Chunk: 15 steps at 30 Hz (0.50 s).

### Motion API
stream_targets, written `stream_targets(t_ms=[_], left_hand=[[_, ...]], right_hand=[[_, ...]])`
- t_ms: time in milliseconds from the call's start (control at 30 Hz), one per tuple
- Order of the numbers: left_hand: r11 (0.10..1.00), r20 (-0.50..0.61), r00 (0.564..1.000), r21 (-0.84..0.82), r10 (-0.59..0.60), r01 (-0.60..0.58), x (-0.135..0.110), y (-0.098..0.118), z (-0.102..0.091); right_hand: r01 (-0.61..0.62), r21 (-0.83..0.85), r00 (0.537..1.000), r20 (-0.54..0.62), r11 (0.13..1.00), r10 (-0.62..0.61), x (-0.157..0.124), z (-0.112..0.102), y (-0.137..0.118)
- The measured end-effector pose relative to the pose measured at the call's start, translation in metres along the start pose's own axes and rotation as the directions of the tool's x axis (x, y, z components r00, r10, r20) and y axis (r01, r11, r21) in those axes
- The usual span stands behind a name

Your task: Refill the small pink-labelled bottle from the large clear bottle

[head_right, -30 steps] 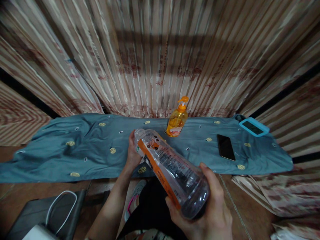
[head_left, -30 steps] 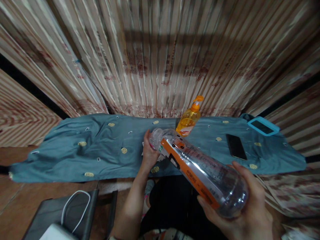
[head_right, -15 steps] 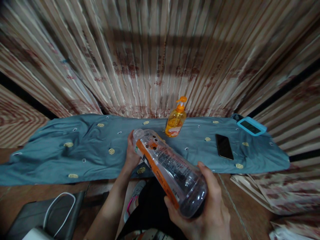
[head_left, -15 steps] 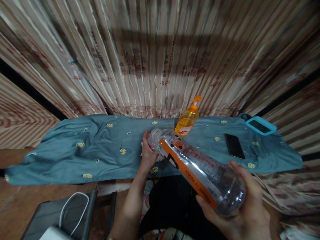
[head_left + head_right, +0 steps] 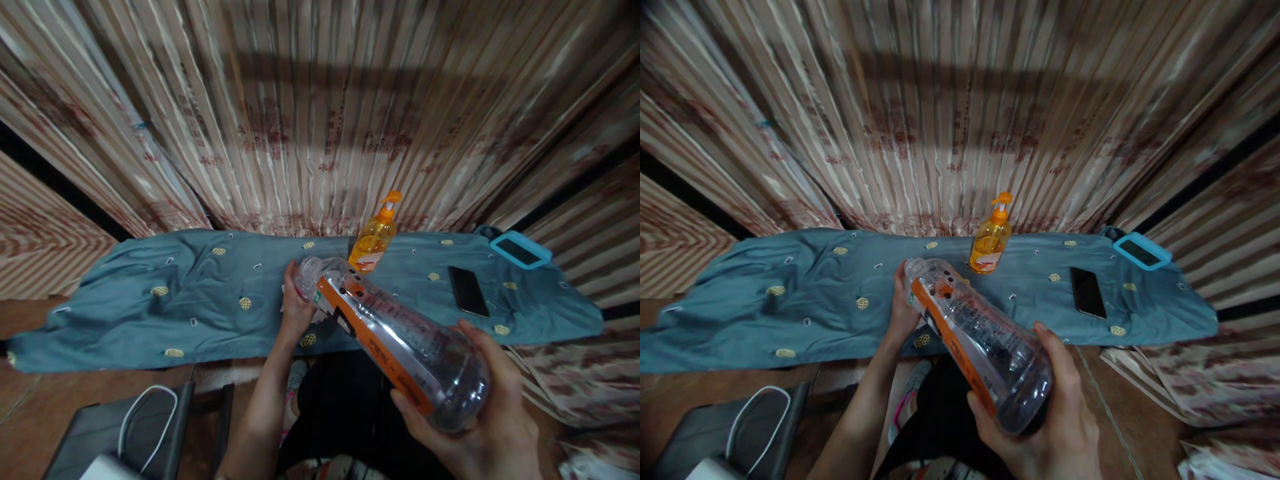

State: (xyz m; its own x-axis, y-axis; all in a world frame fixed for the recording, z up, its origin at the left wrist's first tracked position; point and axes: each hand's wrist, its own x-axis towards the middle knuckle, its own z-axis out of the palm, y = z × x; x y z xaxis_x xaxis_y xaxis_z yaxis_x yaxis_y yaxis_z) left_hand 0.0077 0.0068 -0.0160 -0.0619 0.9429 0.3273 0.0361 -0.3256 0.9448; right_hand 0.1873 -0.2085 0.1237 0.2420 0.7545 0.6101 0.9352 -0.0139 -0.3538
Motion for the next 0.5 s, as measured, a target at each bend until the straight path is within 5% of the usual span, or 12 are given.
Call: stream_targets(t_ms=[500], left_hand=[[1.000, -0.019, 1.000, 0.004, 0.011, -0.011, -0.0002, -0.0036, 0.0013]], right_hand=[[-0.021, 0.000, 1.000, 0.002, 1.000, 0.021, 0.0009, -0.0014, -0.0046]])
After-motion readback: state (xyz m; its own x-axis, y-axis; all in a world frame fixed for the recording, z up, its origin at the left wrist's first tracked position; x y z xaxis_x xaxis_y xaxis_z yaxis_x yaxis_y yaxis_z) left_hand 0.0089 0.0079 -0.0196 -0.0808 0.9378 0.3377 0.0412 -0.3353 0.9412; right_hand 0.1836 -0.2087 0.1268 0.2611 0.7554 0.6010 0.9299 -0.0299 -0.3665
